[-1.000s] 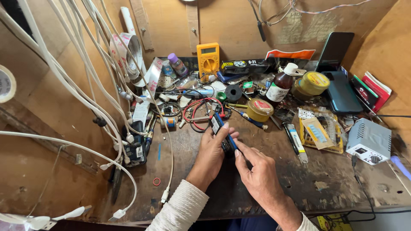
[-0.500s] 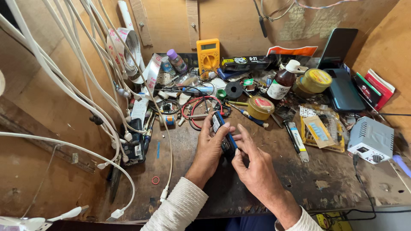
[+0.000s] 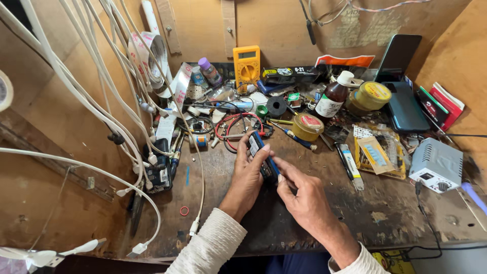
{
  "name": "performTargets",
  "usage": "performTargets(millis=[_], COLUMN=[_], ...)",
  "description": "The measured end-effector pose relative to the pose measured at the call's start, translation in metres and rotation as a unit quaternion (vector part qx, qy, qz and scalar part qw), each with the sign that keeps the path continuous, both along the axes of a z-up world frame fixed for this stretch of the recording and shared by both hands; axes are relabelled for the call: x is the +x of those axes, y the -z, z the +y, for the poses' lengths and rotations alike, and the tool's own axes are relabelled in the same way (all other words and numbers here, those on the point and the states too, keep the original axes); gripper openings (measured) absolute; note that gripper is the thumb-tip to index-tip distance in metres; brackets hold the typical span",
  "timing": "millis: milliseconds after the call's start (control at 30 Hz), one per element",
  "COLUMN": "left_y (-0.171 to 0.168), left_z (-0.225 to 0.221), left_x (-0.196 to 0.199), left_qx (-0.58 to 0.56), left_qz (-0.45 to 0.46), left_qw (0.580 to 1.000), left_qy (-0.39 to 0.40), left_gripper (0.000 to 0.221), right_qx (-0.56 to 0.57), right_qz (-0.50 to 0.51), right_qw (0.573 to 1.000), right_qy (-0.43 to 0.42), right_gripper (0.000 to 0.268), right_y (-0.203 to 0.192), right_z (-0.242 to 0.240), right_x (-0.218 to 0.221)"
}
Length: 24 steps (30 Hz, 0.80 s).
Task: The person disassembles a mobile phone using a screwdriver and a plastic pry tool, removes internal components, and places them into a blue phone casing.
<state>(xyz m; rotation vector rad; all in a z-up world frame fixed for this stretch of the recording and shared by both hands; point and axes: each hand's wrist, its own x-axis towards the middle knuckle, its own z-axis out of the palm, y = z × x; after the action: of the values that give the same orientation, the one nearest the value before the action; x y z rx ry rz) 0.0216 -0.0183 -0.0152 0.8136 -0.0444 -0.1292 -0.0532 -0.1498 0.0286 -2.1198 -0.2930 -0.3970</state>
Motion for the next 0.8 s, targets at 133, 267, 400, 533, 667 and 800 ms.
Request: performTargets(millis=[133,267,400,533,667,800], left_y=[-0.007,-0.016,-0.016,-0.013,-0.009,0.0], left_z=[0.002,0.001,0.001,0.0,0.0,-0.002], left_x=[-0.007,-0.012,-0.011,-0.008,-0.005,-0.002], left_qx=[-0.034,-0.01,-0.044,-0.052,-0.063,-0.06], left_qz=[0.021,0.033,0.013,0.021,0.017,0.028], left_qw=[0.999,0.999,0.997,0.997,0.996,0.996], left_qy=[0.022,0.037,0.056,0.06,0.063,0.058], left_gripper=[0.048,0.04,0.035,0.033,0.032,0.032], right_qx=[0.003,0.036,0.033,-0.004,-0.021,-0.033], right_qz=[0.05,0.052,0.051,0.04,0.029,0.028], right_qw=[0.999,0.998,0.998,0.998,0.998,0.997], right_qy=[0.016,0.023,0.027,0.046,0.058,0.06], right_gripper=[0.034,0.025,0.021,0.018,0.014,0.013], right_y=[-0.01,-0.011,-0.012,-0.014,-0.019,-0.022], right_z=[0.0,0.0,-0.006,-0.007,-0.004,-0.002], right_x=[-0.002,0.005,0.012,0.017,0.025,0.035])
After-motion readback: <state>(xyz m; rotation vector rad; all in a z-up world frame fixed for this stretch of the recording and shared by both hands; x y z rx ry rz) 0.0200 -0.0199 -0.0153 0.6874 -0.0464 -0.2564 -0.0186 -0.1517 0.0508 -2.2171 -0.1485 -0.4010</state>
